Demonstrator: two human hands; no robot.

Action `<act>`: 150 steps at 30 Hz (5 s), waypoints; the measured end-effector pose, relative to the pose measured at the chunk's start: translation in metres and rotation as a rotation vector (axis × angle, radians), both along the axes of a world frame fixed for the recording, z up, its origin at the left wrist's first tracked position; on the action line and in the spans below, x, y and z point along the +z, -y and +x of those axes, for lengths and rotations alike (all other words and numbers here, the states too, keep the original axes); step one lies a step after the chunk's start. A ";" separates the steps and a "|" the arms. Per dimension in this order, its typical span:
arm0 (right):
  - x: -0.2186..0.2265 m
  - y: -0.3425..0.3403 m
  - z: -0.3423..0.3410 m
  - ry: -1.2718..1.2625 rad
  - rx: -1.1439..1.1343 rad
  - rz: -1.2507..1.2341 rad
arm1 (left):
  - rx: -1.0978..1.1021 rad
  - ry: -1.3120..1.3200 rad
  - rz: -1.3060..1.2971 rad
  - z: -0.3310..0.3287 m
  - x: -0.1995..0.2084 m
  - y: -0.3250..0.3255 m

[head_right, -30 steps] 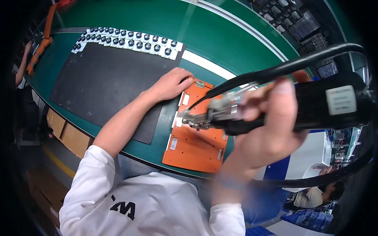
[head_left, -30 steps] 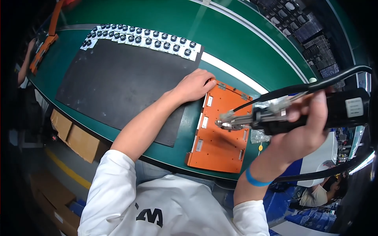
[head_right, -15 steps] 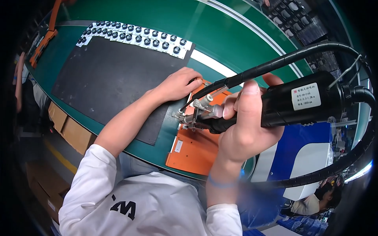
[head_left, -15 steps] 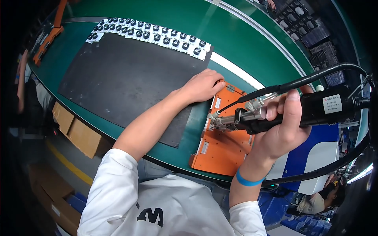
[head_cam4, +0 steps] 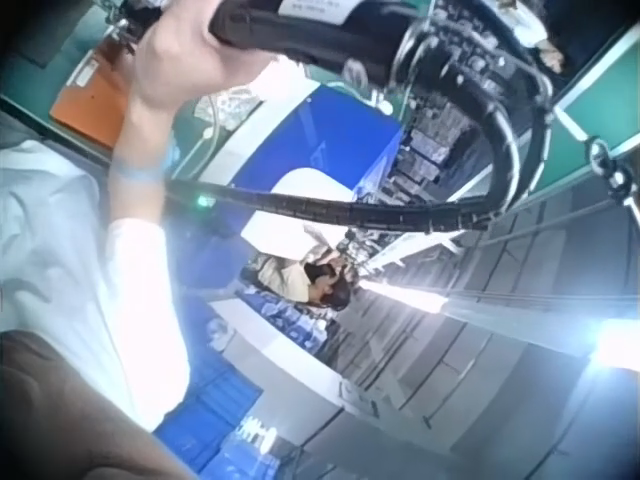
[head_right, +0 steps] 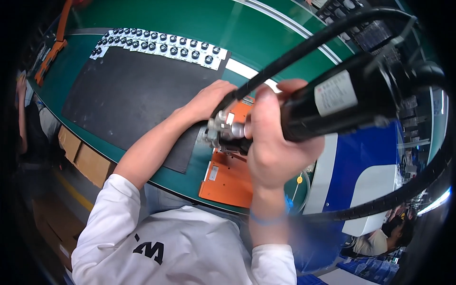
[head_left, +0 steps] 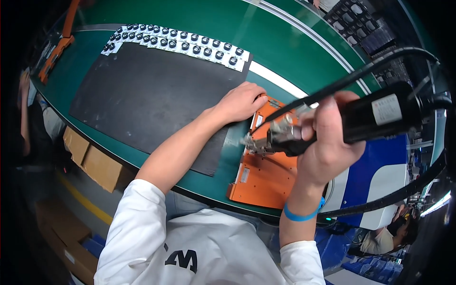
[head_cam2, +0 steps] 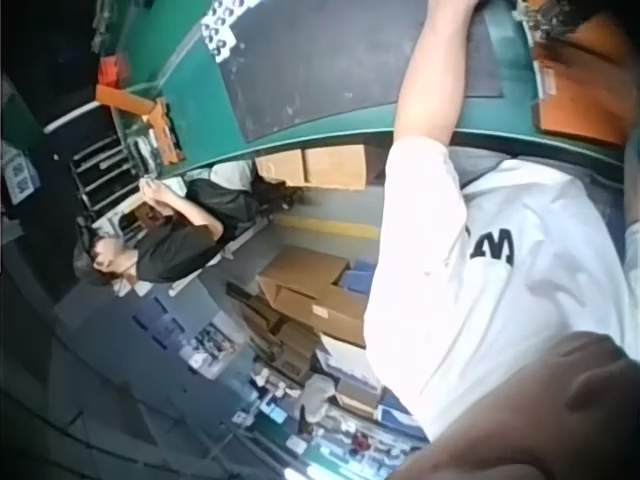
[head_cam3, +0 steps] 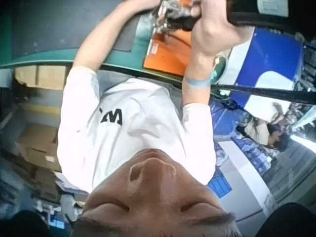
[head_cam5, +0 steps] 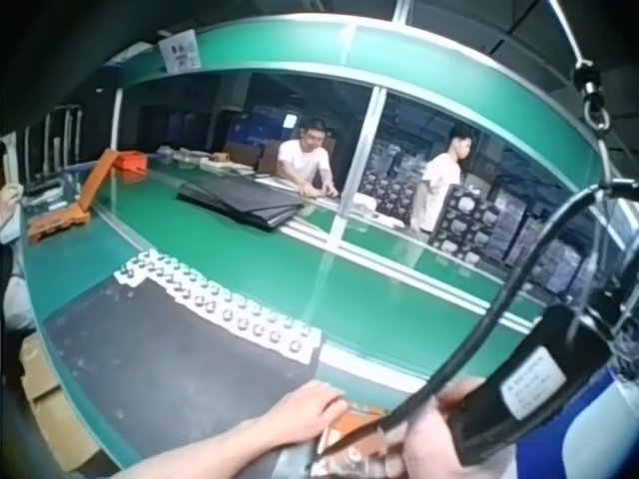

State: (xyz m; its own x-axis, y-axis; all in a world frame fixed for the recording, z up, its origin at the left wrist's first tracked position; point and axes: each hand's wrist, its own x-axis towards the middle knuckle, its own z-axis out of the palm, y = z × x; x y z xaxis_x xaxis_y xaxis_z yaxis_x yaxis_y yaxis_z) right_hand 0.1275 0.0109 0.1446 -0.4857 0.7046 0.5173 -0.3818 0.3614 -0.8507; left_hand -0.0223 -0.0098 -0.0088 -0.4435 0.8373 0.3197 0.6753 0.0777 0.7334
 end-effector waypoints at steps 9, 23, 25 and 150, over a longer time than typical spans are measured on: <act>0.055 -0.044 0.050 -0.172 0.119 -0.025 | 0.014 0.001 0.012 0.000 0.002 -0.003; 0.005 0.025 0.023 -0.088 -0.089 -0.104 | 0.018 0.020 -0.007 -0.001 -0.002 0.000; 0.005 0.024 0.023 -0.066 -0.080 -0.108 | 0.025 0.032 -0.014 -0.001 0.001 0.001; -0.158 -0.040 0.227 0.422 -0.232 0.090 | 0.122 0.480 0.022 0.030 0.047 0.047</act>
State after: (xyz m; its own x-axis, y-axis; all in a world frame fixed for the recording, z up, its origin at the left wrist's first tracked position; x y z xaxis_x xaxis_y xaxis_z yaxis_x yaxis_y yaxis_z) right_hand 0.3541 0.0510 -0.0137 -0.5014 0.7807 0.3730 0.0889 0.4753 -0.8753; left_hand 0.0080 -0.0567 0.0378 -0.6394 0.7654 0.0722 0.2476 0.1161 0.9619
